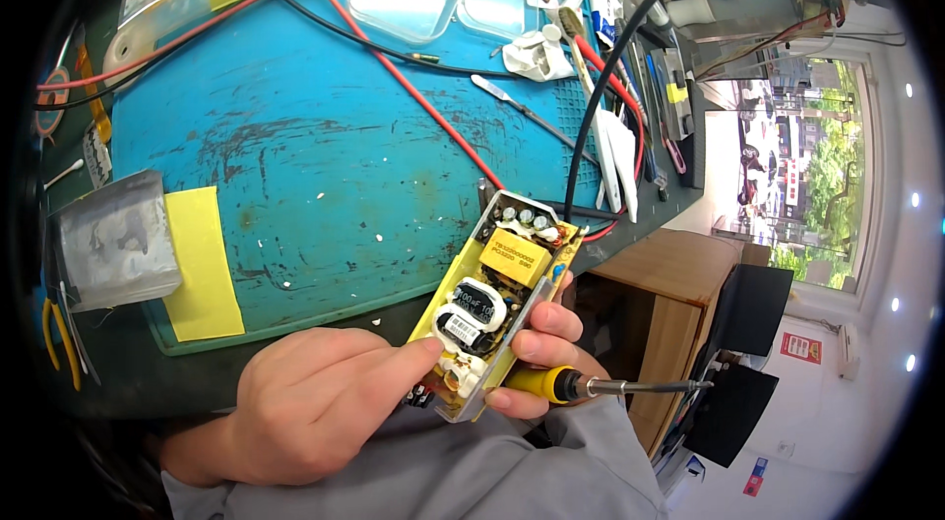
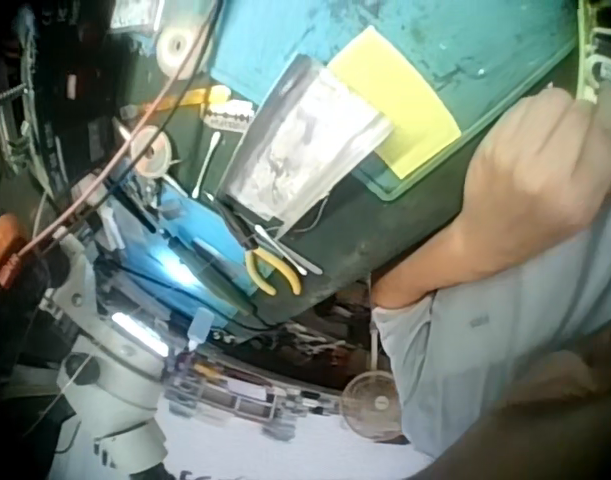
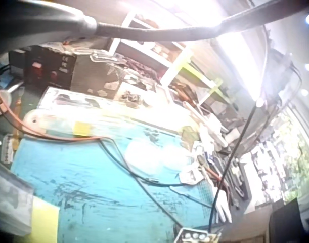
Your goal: The person cleans a green circuit board with a cotton swab and liquid, then uses a soldering iron to attach wires to the board. They also handle a yellow power supply unit, inspecting its internal components and connecting wires to it.
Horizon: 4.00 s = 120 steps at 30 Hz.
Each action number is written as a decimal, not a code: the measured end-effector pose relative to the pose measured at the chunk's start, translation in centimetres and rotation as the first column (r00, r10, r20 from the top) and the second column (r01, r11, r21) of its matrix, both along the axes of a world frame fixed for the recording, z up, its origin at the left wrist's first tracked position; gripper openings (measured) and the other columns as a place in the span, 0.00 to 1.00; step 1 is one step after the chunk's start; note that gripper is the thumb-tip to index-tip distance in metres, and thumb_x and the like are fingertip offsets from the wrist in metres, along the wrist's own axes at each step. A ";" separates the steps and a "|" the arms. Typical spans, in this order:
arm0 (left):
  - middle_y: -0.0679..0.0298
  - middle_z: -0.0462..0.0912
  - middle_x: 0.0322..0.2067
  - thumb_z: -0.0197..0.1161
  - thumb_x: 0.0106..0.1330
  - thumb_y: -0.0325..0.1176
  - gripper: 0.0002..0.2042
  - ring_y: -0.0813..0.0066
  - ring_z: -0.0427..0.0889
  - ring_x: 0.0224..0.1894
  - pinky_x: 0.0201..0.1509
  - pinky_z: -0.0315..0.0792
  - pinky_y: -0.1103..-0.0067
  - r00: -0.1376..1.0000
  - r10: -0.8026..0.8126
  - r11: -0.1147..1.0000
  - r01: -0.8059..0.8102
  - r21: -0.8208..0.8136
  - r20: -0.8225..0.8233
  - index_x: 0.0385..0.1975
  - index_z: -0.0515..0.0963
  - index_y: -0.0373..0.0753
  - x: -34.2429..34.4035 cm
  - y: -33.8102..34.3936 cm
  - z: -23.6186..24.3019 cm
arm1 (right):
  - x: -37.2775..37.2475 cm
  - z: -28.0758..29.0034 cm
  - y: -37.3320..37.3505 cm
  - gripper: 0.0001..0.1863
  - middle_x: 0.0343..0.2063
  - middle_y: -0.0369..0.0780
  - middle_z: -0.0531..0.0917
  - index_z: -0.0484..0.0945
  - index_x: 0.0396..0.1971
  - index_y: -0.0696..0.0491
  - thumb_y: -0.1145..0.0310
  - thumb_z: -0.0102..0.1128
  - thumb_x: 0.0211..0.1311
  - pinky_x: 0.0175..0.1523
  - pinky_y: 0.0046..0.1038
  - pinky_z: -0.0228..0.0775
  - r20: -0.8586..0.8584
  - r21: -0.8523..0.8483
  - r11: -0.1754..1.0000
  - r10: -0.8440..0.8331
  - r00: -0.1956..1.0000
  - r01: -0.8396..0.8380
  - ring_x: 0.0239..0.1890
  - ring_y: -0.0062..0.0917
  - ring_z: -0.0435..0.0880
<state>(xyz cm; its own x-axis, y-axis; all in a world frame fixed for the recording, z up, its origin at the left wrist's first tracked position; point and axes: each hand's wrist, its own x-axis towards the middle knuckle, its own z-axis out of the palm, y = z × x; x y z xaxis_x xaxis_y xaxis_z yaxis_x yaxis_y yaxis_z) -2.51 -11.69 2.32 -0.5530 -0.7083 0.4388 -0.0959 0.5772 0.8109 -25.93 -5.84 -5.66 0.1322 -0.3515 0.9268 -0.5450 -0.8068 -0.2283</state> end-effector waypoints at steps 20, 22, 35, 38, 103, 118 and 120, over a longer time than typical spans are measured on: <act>0.60 0.86 0.33 0.66 0.49 0.25 0.18 0.67 0.85 0.33 0.33 0.79 0.76 1.000 -0.004 0.998 0.003 -0.055 -0.016 0.43 0.82 0.31 -0.3 -0.1 -0.1 | -0.2 0.5 -0.1 0.30 0.60 0.40 0.72 0.72 0.56 0.28 0.63 0.77 0.55 0.64 0.60 0.62 -0.053 0.015 0.999 -0.032 0.998 0.033 0.68 0.42 0.69; 0.59 0.86 0.32 0.67 0.49 0.24 0.18 0.66 0.85 0.32 0.33 0.79 0.76 1.000 -0.008 0.999 0.007 -0.043 -0.012 0.43 0.82 0.31 -0.3 -0.1 -0.1 | -0.4 0.5 0.0 0.30 0.61 0.40 0.72 0.72 0.56 0.28 0.63 0.77 0.55 0.65 0.61 0.61 -0.063 0.023 0.999 -0.029 0.998 0.030 0.68 0.42 0.68; 0.56 0.85 0.30 0.69 0.50 0.22 0.18 0.64 0.85 0.29 0.29 0.79 0.74 0.998 -0.021 1.000 0.021 -0.002 -0.058 0.43 0.81 0.29 0.0 0.4 -0.8 | -0.2 0.6 0.5 0.25 0.61 0.41 0.73 0.73 0.59 0.29 0.59 0.69 0.63 0.75 0.63 0.49 -0.060 0.066 0.998 0.009 0.998 -0.005 0.68 0.42 0.68; 0.55 0.85 0.30 0.68 0.50 0.22 0.18 0.64 0.85 0.29 0.29 0.80 0.74 0.998 -0.016 1.000 0.014 -0.020 -0.063 0.44 0.81 0.29 0.0 0.4 -0.9 | -0.3 0.7 0.2 0.22 0.61 0.41 0.73 0.73 0.59 0.30 0.56 0.66 0.66 0.75 0.63 0.49 -0.067 0.055 0.998 0.019 0.998 -0.015 0.68 0.42 0.68; 0.56 0.85 0.35 0.65 0.63 0.18 0.16 0.59 0.86 0.38 0.41 0.79 0.70 0.996 -0.002 0.921 -0.035 0.388 0.094 0.51 0.75 0.35 0.8 0.4 2.2 | -1.4 9.9 -4.6 0.20 0.51 0.43 0.83 0.83 0.52 0.31 0.59 0.74 0.59 0.64 0.46 0.77 -0.579 0.091 0.990 0.139 0.804 -0.106 0.53 0.34 0.85; 0.62 0.81 0.33 0.68 0.60 0.23 0.06 0.63 0.79 0.38 0.46 0.72 0.69 0.683 0.621 0.765 -0.419 -0.490 0.385 0.36 0.84 0.37 3.5 -4.7 1.6 | 2.4 11.1 -11.1 0.23 0.39 0.39 0.84 0.80 0.52 0.46 0.57 0.71 0.57 0.69 0.49 0.69 -0.417 0.412 0.885 0.394 0.819 -0.217 0.46 0.36 0.85; 0.63 0.81 0.34 0.68 0.60 0.23 0.08 0.63 0.78 0.39 0.46 0.72 0.70 0.685 0.622 0.762 -0.420 -0.493 0.379 0.38 0.85 0.37 3.4 -4.5 1.6 | 1.9 11.8 -10.7 0.22 0.38 0.39 0.84 0.81 0.54 0.46 0.58 0.70 0.60 0.69 0.50 0.70 -0.414 0.392 0.897 0.371 0.831 -0.205 0.42 0.35 0.86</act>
<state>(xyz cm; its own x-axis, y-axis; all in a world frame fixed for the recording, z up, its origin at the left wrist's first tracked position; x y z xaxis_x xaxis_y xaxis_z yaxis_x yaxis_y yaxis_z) 0.93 -16.17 3.90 -0.3428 -0.8056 0.4832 -0.7911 0.5249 0.3139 -23.98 -16.53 6.09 0.6612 -0.4889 0.5690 -0.4052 -0.8711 -0.2776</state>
